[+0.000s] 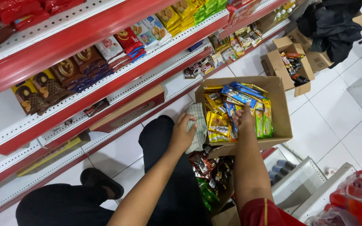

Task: The recorder is organizing snacks on store shelves and wiping down individual packages with a cloth.

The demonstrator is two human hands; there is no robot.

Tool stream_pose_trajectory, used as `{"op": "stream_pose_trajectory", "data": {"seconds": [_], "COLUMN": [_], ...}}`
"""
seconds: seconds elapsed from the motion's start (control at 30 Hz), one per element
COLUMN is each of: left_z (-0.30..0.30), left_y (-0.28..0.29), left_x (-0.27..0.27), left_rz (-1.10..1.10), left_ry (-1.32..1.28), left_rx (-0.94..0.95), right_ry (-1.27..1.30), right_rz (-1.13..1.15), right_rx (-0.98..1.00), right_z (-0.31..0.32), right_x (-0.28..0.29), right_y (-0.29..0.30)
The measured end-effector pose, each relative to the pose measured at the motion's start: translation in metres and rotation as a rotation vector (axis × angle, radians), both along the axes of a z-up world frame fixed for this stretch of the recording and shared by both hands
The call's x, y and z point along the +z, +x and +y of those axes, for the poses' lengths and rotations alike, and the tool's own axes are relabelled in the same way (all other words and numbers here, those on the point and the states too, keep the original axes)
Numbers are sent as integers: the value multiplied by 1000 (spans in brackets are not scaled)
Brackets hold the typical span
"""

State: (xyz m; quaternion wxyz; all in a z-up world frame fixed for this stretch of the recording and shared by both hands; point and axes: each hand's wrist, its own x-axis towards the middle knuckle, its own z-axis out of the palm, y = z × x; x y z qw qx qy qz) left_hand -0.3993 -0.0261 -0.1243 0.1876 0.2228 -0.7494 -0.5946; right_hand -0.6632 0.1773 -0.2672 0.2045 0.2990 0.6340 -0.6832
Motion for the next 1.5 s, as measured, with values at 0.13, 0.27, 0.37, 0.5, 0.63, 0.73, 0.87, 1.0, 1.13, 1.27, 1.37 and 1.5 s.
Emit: {"op": "stream_pose_trajectory", "data": {"seconds": [0.13, 0.27, 0.37, 0.5, 0.63, 0.73, 0.87, 1.0, 1.13, 1.27, 1.37, 1.5], "left_z": [-1, -1, 0, 0, 0, -1, -2, -1, 2, -8, -23, -37], "left_y": [-2, -5, -8, -8, -9, -9, -7, -6, -7, -4, 16, 64], "left_x": [0, -3, -14, -4, -11, -13, -9, -12, -37, -41, -14, 47], "left_rz": [-5, -61, -19, -92, -81, -52, -64, -64, -12, -122, -162, -202], "left_ry": [-12, 40, -7, 53, 26, -24, 29, 42, -16, 140, 578, 909], "left_rx": [-15, -43, -25, -38, -36, -35, -24, -16, 36, 9, -121, -330], "right_ry": [92, 24, -53, -91, -167, -164, -139, -238, -363, -399, -189, -65], "right_rz": [-82, -37, -49, -56, -64, -63, -98, -266, -258, -125, 40, 276], "right_rx": [37, 112, 75, -32, -153, -193, -171, -136, -49, 479, 854, 1210], "right_z": [-14, -23, -24, -29, -35, -33, -31, -41, -44, -35, -49, -71], "right_x": [31, 34, 15, 2, -22, -37, -27, 33, 78, 107, 175, 224], "right_y": [1, -3, -13, -21, -34, -41, -30, 11, 68, 113, 160, 223]}}
